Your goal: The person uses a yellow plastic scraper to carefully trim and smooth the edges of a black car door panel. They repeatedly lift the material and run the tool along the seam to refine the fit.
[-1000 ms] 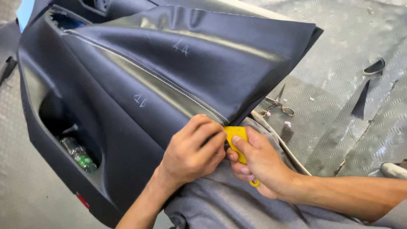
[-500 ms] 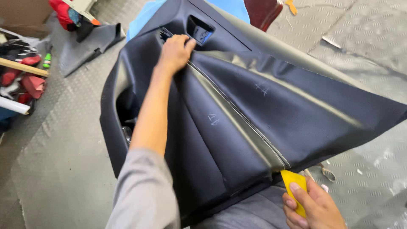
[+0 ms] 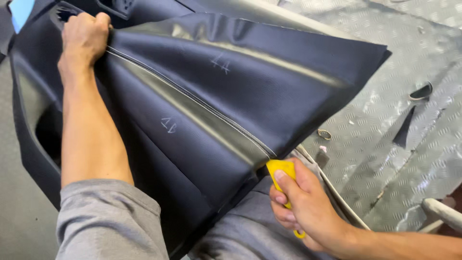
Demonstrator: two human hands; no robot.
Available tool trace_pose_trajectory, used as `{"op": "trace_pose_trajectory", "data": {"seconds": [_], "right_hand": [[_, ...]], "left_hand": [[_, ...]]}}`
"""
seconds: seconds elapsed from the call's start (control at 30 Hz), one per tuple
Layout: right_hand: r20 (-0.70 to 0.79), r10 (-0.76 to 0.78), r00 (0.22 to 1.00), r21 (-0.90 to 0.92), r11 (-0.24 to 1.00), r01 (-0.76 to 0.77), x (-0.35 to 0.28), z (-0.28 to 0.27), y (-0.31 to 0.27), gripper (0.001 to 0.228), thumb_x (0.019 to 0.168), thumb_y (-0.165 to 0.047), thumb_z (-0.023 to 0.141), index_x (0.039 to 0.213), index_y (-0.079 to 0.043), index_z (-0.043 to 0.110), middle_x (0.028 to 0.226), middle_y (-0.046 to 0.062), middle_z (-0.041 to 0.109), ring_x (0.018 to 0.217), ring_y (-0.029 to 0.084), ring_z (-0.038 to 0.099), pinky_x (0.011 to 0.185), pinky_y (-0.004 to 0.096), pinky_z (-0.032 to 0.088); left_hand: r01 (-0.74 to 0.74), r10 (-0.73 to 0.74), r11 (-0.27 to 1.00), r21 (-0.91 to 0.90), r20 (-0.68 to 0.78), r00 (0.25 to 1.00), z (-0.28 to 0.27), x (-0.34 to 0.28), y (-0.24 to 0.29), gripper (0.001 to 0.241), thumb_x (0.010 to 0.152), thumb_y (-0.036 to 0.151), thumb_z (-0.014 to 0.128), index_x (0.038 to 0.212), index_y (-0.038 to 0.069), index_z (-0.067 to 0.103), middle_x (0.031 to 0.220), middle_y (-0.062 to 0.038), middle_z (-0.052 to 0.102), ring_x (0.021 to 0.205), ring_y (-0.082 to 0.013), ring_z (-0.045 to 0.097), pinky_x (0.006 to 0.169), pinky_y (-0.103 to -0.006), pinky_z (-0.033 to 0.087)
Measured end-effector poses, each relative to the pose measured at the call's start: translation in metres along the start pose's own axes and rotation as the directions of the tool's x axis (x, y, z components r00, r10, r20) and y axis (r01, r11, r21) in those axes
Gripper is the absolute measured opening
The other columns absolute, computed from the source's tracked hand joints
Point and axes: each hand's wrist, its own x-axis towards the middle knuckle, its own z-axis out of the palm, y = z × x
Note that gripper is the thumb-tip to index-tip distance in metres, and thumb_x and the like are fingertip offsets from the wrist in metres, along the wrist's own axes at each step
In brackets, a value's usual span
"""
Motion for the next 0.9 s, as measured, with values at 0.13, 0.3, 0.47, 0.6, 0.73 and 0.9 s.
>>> {"op": "trace_pose_trajectory", "data": {"seconds": [0.13,0.3,0.47,0.6,0.73,0.9], "right_hand": [[-0.03,-0.011,0.999,-0.036,0.999,0.01,0.007,0.004,-0.001,0.009,0.102,-0.026,0.05,0.101,-0.018,0.045,0.065,0.003,0.043,0.039,0.01,0.031,0.033,0.027,0.022],[0.002,-0.052,0.999,0.033,0.998,0.052,0.012,0.01,-0.013,0.014,0.102,-0.024,0.05,0.098,-0.017,0.039,0.067,0.003,0.044,0.041,0.01,0.032,0.033,0.026,0.023],[0.055,-0.088,0.995,-0.048,0.995,0.091,0.006,0.007,-0.017,0.012,0.1,-0.025,0.051,0.101,-0.013,0.047,0.068,0.005,0.05,0.042,0.012,0.041,0.034,0.026,0.03],[0.108,-0.063,0.992,-0.062,0.996,0.07,0.006,-0.002,-0.017,0.014,0.099,-0.024,0.051,0.105,-0.012,0.052,0.074,0.009,0.06,0.051,0.017,0.057,0.042,0.03,0.045],[0.164,-0.04,0.986,-0.009,0.999,0.042,0.01,-0.013,-0.02,0.019,0.098,-0.02,0.05,0.108,-0.005,0.054,0.081,0.014,0.068,0.061,0.023,0.067,0.053,0.037,0.057],[0.223,-0.039,0.974,-0.026,0.999,0.046,0.016,-0.023,-0.018,0.027,0.099,-0.021,0.05,0.116,-0.002,0.056,0.083,0.014,0.068,0.066,0.027,0.072,0.058,0.039,0.06]], "left_hand": [[0.014,-0.014,1.0,0.008,-0.004,1.0,-0.01,-0.013,0.006,0.045,0.098,0.035,0.05,0.1,-0.002,0.076,0.101,-0.04,0.063,0.1,-0.0569,0.059,0.094,-0.0556,0.044],[-0.052,0.054,0.998,0.019,-0.089,0.995,-0.002,-0.006,0.01,0.044,0.096,0.031,0.05,0.096,-0.006,0.075,0.098,-0.042,0.063,0.098,-0.06,0.058,0.091,-0.0611,0.043],[0.019,-0.021,0.999,-0.026,-0.061,0.998,0.002,-0.004,0.005,0.051,0.104,0.043,0.051,0.103,-0.004,0.071,0.107,-0.038,0.064,0.102,-0.0565,0.059,0.091,-0.0588,0.044],[-0.116,0.106,0.992,-0.045,-0.185,0.977,-0.017,-0.028,0.037,0.039,0.105,0.034,0.055,0.101,0.003,0.079,0.106,-0.03,0.068,0.103,-0.0506,0.06,0.09,-0.0568,0.043],[-0.382,0.28,0.909,-0.169,-0.433,0.857,-0.08,-0.102,0.16,0.017,0.095,0.003,0.068,0.112,0.0,0.07,0.111,-0.017,0.065,0.106,-0.0336,0.064,0.096,-0.0451,0.049],[-0.606,0.651,0.655,-0.452,-0.07,0.756,-0.104,-0.277,0.274,0.043,0.077,0.029,0.085,0.111,0.008,0.07,0.126,-0.014,0.067,0.126,-0.0355,0.059,0.109,-0.053,0.04]]}}
